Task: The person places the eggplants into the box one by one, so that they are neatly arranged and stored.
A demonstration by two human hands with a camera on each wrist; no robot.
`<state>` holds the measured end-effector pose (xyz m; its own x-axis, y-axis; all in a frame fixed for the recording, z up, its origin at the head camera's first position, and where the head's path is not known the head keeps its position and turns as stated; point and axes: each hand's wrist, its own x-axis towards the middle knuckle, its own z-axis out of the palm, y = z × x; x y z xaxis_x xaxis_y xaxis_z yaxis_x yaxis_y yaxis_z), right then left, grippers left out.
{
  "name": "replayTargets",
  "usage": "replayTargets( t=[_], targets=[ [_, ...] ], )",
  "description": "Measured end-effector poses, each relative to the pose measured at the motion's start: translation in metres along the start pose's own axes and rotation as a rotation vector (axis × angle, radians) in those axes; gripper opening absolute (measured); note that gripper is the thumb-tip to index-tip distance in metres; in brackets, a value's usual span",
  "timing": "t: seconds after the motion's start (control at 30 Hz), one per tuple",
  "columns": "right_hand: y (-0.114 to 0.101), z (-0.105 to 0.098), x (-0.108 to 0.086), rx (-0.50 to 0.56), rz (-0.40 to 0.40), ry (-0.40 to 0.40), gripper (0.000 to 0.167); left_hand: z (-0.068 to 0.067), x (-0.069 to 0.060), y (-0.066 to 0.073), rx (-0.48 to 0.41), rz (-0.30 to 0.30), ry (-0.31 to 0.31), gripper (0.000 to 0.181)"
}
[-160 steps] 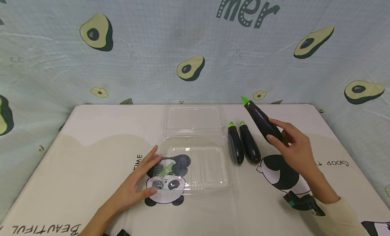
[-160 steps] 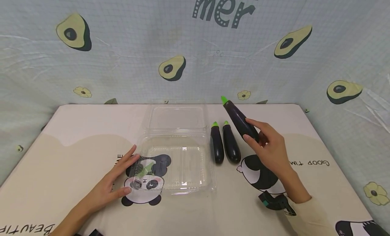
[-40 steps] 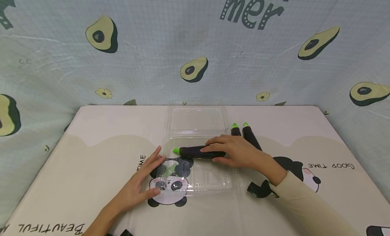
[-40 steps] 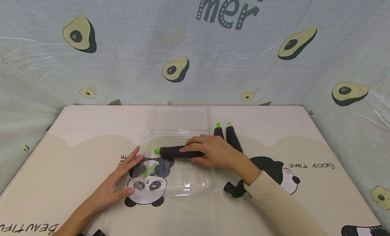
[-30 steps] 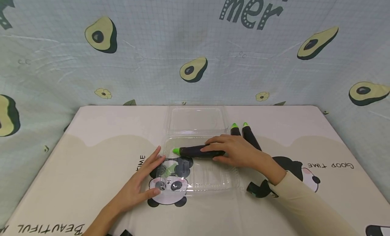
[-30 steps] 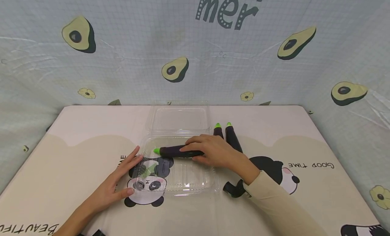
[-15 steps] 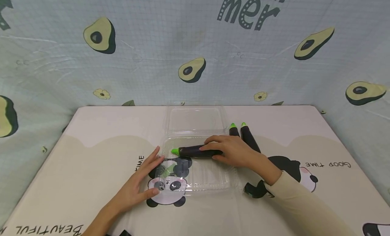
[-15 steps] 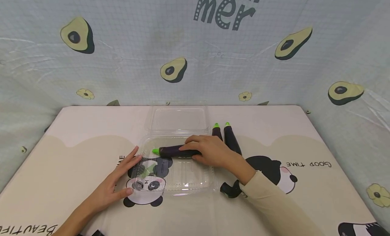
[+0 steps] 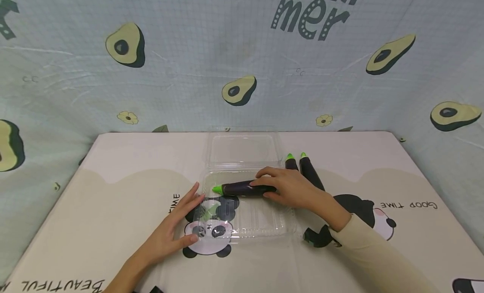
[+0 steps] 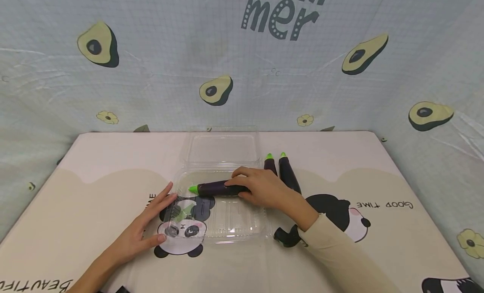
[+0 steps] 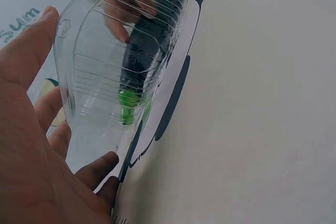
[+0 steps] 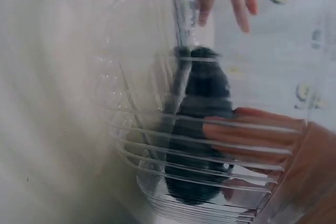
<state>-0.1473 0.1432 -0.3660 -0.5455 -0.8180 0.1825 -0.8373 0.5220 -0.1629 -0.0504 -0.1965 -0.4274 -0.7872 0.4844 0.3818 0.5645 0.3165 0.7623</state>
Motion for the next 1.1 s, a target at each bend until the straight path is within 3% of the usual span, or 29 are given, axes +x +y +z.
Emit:
replayTargets(
  t=[0.57,0.8,1.1],
  targets=[
    [-0.002,-0.005,-0.005,0.02,0.018,0.035,0.032,0.001,0.0,0.0,0.008,0.002,0.0,0.079],
    [-0.003,-0.017,-0.01,0.053,0.024,0.158,0.035,0.0,0.0,0.0,0.007,0.012,-0.001,0.079],
    [-0.002,-0.027,-0.026,0.161,0.162,0.311,0.038,0.0,0.0,0.0,0.004,0.002,-0.001,0.079]
  ],
)
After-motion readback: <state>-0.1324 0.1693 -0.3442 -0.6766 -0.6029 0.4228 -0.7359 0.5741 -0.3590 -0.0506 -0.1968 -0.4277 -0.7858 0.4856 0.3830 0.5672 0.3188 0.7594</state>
